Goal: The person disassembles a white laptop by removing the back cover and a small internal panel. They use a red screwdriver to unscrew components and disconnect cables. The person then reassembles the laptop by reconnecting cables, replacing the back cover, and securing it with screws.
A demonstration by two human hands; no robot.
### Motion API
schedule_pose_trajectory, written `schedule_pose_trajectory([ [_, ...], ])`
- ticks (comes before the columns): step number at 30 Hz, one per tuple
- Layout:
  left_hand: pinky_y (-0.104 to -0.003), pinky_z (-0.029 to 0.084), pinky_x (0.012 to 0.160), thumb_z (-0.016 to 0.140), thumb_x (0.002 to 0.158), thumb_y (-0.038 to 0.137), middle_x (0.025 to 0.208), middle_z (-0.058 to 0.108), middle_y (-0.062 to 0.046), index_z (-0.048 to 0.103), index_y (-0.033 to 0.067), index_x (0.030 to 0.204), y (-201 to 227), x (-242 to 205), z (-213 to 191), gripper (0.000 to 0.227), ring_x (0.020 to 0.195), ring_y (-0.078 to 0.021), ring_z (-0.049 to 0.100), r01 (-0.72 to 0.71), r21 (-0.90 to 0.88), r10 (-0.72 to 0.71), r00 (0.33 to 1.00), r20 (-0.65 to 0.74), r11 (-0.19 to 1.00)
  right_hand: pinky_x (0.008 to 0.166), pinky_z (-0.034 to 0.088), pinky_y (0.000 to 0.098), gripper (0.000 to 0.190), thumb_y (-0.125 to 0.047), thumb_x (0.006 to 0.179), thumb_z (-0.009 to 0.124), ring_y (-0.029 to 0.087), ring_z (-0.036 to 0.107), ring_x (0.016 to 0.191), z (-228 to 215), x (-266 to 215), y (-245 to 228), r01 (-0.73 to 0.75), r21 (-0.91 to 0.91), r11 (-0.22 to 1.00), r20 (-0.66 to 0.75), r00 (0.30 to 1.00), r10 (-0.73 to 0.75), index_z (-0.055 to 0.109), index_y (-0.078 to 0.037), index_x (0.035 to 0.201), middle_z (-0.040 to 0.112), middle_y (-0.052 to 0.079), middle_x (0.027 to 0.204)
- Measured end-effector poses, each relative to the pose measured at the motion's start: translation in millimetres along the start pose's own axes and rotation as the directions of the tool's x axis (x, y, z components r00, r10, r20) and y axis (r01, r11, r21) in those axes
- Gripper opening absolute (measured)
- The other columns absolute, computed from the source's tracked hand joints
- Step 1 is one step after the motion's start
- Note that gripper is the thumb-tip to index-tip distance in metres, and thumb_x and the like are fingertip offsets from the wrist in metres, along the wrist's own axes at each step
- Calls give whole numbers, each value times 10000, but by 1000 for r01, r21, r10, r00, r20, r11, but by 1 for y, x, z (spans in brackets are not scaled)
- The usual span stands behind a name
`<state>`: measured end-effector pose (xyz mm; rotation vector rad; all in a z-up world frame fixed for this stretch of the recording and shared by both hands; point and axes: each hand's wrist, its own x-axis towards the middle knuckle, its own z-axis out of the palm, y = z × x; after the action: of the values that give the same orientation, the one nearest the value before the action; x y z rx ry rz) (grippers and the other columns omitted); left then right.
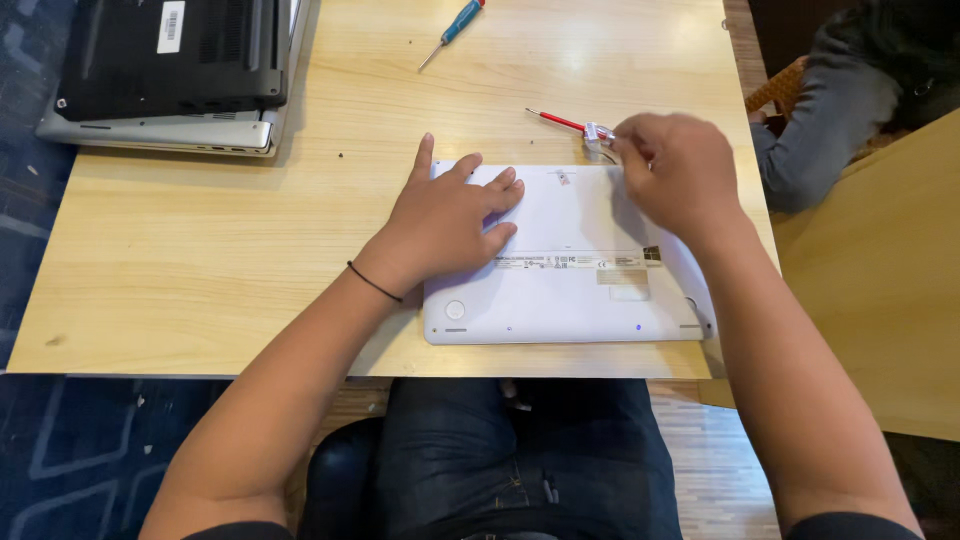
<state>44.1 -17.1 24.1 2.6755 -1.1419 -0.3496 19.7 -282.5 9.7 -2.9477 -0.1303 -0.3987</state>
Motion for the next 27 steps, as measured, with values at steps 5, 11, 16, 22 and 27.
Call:
schedule_pose_trajectory([
  [5,-722,-19,1094,414,875,285,1226,619,136,640,326,1073,-2,7,7,304,1246,-295,462,54,-33,-56,995,-80,998,749,443,484,315,-282,918,666,325,438,1110,-5,41,-4,-190,48,981,211,962,176,659,-78,1158,626,126,1004],
  [11,-609,181,1076,443,898,260,1275,595,74,612,287,1200,-1,0,29,347,1309,-243,382,75,-210,-132,954,-269,975,800,415,396,132,-209,909,688,305,431,1043,25,44,12,-279,184,942,196,950,243,620,-104,952,542,102,947],
  [16,-743,3,1065,409,951,280,1489,395,-122,431,192,1427,26,-10,-2,484,1395,-414,269,22,-36,-25,994,-107,999,790,474,421,195,-169,910,723,320,579,924,40,37,35,-236,357,904,25,970,243,607,-54,1017,592,136,890],
  [22,-585,126,1146,364,961,224,1501,371,-155,388,46,1433,32,10,7,505,1420,-349,268,-194,22,195,980,-36,981,787,476,395,176,-223,896,719,265,616,905,42,40,31,-297,329,896,77,954,289,616,-125,999,630,67,889],
  [27,-514,311,1040,453,935,224,1270,519,-156,509,91,1290,20,24,-9,383,1217,-351,450,-140,-117,139,990,-17,983,782,483,389,171,-206,884,726,273,628,903,44,41,32,-295,354,888,54,954,295,634,-116,996,643,86,886],
])
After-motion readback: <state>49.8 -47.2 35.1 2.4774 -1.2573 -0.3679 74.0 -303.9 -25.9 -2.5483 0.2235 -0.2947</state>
